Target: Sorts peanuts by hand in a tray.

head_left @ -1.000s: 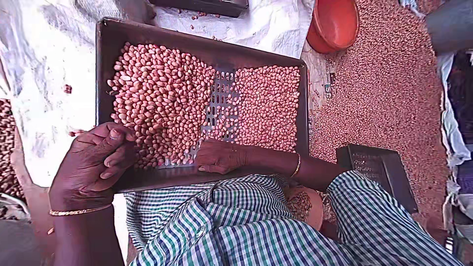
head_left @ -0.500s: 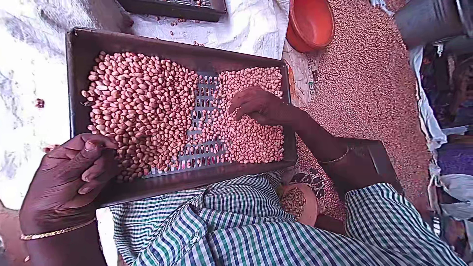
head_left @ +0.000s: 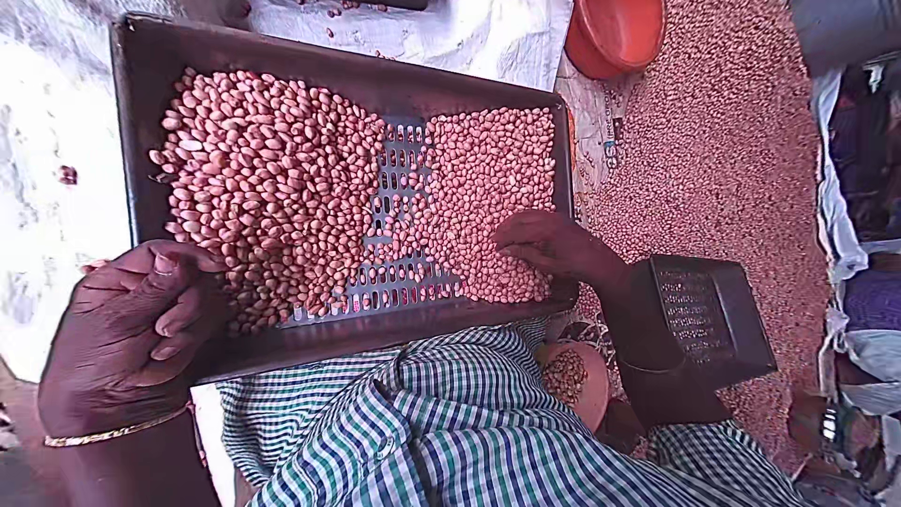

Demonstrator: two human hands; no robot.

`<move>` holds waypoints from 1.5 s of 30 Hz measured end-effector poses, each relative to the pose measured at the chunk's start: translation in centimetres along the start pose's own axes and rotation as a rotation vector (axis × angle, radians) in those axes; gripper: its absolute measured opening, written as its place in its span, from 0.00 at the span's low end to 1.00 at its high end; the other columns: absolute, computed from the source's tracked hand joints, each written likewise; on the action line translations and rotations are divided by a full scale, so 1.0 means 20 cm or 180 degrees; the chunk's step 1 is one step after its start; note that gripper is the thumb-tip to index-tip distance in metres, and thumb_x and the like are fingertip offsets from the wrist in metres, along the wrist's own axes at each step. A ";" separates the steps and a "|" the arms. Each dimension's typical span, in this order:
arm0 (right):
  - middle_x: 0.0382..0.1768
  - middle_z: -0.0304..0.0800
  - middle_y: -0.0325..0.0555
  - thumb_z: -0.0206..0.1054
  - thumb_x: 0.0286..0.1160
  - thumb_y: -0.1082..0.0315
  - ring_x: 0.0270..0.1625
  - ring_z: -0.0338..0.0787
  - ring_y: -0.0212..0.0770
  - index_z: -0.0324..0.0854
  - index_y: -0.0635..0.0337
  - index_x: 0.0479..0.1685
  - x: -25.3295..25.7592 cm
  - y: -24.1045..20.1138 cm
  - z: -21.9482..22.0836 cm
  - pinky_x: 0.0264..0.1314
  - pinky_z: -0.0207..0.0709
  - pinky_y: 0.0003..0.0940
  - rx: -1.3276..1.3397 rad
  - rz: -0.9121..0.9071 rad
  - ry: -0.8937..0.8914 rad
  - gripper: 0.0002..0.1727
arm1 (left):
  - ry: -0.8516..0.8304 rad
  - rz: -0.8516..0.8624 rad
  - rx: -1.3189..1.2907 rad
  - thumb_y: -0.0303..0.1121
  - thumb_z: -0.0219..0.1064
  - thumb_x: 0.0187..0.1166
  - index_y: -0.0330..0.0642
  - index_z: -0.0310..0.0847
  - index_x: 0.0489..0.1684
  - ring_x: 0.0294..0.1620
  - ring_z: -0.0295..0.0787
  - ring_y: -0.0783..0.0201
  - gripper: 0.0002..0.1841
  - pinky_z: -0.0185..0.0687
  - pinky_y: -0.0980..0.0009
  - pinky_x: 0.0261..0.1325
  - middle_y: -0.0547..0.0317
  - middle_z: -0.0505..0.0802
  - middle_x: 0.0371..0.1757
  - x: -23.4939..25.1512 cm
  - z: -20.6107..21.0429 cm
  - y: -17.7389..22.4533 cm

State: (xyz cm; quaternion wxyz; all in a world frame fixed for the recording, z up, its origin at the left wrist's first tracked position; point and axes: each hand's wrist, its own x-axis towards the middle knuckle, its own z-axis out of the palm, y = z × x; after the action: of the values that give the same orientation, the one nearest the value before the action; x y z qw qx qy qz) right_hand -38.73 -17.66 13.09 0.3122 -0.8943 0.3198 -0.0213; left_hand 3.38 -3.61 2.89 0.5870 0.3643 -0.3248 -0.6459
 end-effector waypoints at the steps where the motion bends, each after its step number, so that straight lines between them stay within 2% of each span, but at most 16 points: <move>1: 0.55 0.91 0.59 0.67 0.71 0.83 0.58 0.90 0.52 0.90 0.70 0.40 0.04 -0.02 0.05 0.66 0.81 0.42 0.0044 0.0072 0.0445 0.07 | -0.0029 -0.0005 -0.0024 0.40 0.56 0.91 0.55 0.89 0.52 0.07 0.66 0.87 0.13 0.64 0.91 0.09 0.82 0.78 0.14 0.01 0.00 0.00; 3: 0.67 0.86 0.57 0.67 0.73 0.82 0.63 0.89 0.49 0.90 0.69 0.46 0.11 -0.02 0.17 0.69 0.80 0.37 -0.0077 0.0152 0.0929 0.08 | 0.0020 -0.0014 0.0052 0.41 0.55 0.92 0.55 0.89 0.52 0.06 0.64 0.87 0.13 0.63 0.90 0.09 0.82 0.76 0.13 0.00 -0.02 -0.01; 6: 0.75 0.81 0.59 0.69 0.74 0.80 0.69 0.87 0.55 0.88 0.71 0.53 0.18 0.00 0.29 0.75 0.77 0.41 -0.0426 0.0186 0.0918 0.12 | 0.0270 -0.0035 0.0208 0.41 0.56 0.91 0.56 0.89 0.47 0.06 0.62 0.87 0.13 0.61 0.90 0.09 0.82 0.75 0.12 -0.01 0.03 0.00; 9: 0.66 0.86 0.57 0.68 0.76 0.79 0.62 0.90 0.48 0.87 0.71 0.44 0.19 0.01 0.30 0.66 0.81 0.36 -0.0086 0.0257 0.1319 0.05 | 0.0182 0.0048 -0.0153 0.43 0.57 0.90 0.56 0.91 0.42 0.06 0.64 0.88 0.14 0.61 0.91 0.09 0.83 0.76 0.11 0.00 0.06 0.02; 11: 0.64 0.87 0.54 0.65 0.80 0.77 0.63 0.88 0.40 0.84 0.71 0.46 0.20 -0.05 0.26 0.65 0.80 0.30 0.0843 0.0343 0.1764 0.05 | 0.0121 0.0042 -0.0634 0.45 0.53 0.92 0.50 0.88 0.41 0.07 0.68 0.85 0.18 0.66 0.89 0.10 0.79 0.76 0.12 -0.02 0.00 -0.01; 13: 0.63 0.87 0.53 0.64 0.81 0.78 0.65 0.87 0.35 0.82 0.72 0.49 0.27 -0.21 0.26 0.65 0.81 0.24 0.1655 0.0063 0.2036 0.06 | 0.0137 -0.0186 -0.0426 0.52 0.50 0.91 0.49 0.89 0.40 0.08 0.70 0.84 0.24 0.68 0.89 0.12 0.78 0.79 0.13 -0.02 0.03 0.00; 16: 0.59 0.91 0.66 0.70 0.70 0.82 0.61 0.93 0.49 0.88 0.80 0.47 0.47 -0.50 0.38 0.63 0.84 0.34 0.1916 -0.0575 0.1654 0.10 | -0.0134 -0.0952 0.0273 0.62 0.50 0.86 0.51 0.94 0.42 0.10 0.72 0.85 0.30 0.67 0.91 0.14 0.73 0.87 0.18 0.03 0.13 0.03; 18: 0.59 0.91 0.67 0.71 0.70 0.81 0.60 0.94 0.51 0.90 0.79 0.47 0.51 -0.53 0.42 0.63 0.84 0.36 0.1703 -0.0669 0.1410 0.10 | -0.0184 -0.1205 0.0288 0.62 0.52 0.86 0.51 0.94 0.37 0.10 0.71 0.85 0.29 0.66 0.91 0.13 0.73 0.85 0.17 0.03 0.14 0.03; 22: 0.64 0.88 0.52 0.65 0.81 0.76 0.59 0.89 0.36 0.85 0.73 0.50 0.26 -0.22 0.25 0.62 0.82 0.27 0.1342 0.0356 0.1791 0.08 | 0.0129 -0.0851 0.0054 0.51 0.57 0.88 0.55 0.89 0.22 0.08 0.65 0.86 0.24 0.61 0.90 0.11 0.77 0.80 0.13 -0.01 0.13 0.03; 25: 0.67 0.87 0.51 0.65 0.81 0.73 0.61 0.88 0.36 0.87 0.70 0.46 0.05 -0.07 0.22 0.64 0.81 0.30 0.1075 0.0854 0.1361 0.08 | -0.0035 -0.0419 0.0004 0.51 0.54 0.90 0.57 0.90 0.25 0.09 0.66 0.87 0.23 0.61 0.91 0.11 0.80 0.83 0.15 0.02 0.09 0.02; 28: 0.65 0.89 0.59 0.67 0.75 0.77 0.63 0.91 0.48 0.91 0.72 0.42 0.00 -0.03 0.33 0.66 0.82 0.36 0.0565 0.0596 0.0952 0.08 | 0.0017 -0.0382 -0.0057 0.52 0.49 0.92 0.55 0.87 0.26 0.08 0.66 0.86 0.26 0.63 0.91 0.11 0.79 0.82 0.16 0.01 0.01 -0.02; 31: 0.65 0.89 0.64 0.67 0.73 0.78 0.62 0.93 0.59 0.91 0.75 0.46 0.02 0.02 0.44 0.63 0.85 0.44 -0.0104 0.0195 0.0886 0.10 | 0.0184 -0.0407 0.0115 0.52 0.49 0.92 0.55 0.86 0.25 0.07 0.65 0.86 0.26 0.61 0.91 0.11 0.79 0.80 0.14 -0.01 0.03 0.00; 33: 0.64 0.89 0.65 0.67 0.73 0.79 0.62 0.93 0.58 0.90 0.76 0.43 0.03 0.02 0.44 0.64 0.85 0.43 -0.0076 0.0208 0.0977 0.08 | 0.0117 -0.0273 0.0172 0.52 0.52 0.91 0.57 0.89 0.27 0.09 0.68 0.87 0.24 0.63 0.91 0.12 0.81 0.83 0.16 0.01 0.07 0.02; 37: 0.66 0.87 0.59 0.67 0.74 0.78 0.58 0.90 0.37 0.89 0.72 0.41 0.02 -0.03 0.34 0.56 0.82 0.25 0.0614 0.0594 0.1286 0.06 | 0.0099 -0.0119 0.0113 0.52 0.53 0.90 0.58 0.90 0.26 0.10 0.68 0.87 0.24 0.63 0.91 0.12 0.82 0.84 0.16 0.02 0.11 0.03; 43: 0.64 0.88 0.66 0.67 0.72 0.80 0.59 0.93 0.55 0.90 0.75 0.38 0.03 -0.05 0.39 0.61 0.84 0.39 0.0058 0.0356 0.1171 0.07 | 0.0290 -0.0167 0.0201 0.51 0.50 0.92 0.58 0.87 0.23 0.08 0.66 0.88 0.25 0.60 0.92 0.11 0.82 0.82 0.14 0.01 0.13 0.05; 45: 0.69 0.85 0.66 0.66 0.74 0.79 0.64 0.91 0.61 0.90 0.76 0.42 0.04 -0.04 0.43 0.65 0.83 0.45 -0.0216 0.0350 0.0935 0.08 | 0.0280 -0.0135 0.0248 0.51 0.51 0.91 0.60 0.87 0.23 0.08 0.66 0.88 0.24 0.61 0.91 0.11 0.83 0.81 0.14 0.01 0.14 0.05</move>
State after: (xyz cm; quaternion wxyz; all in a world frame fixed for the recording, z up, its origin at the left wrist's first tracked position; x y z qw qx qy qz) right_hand -35.65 -12.98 6.48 0.2325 -0.8728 0.4110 -0.1239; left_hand 1.56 -3.91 5.09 0.5723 0.4218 -0.3158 -0.6284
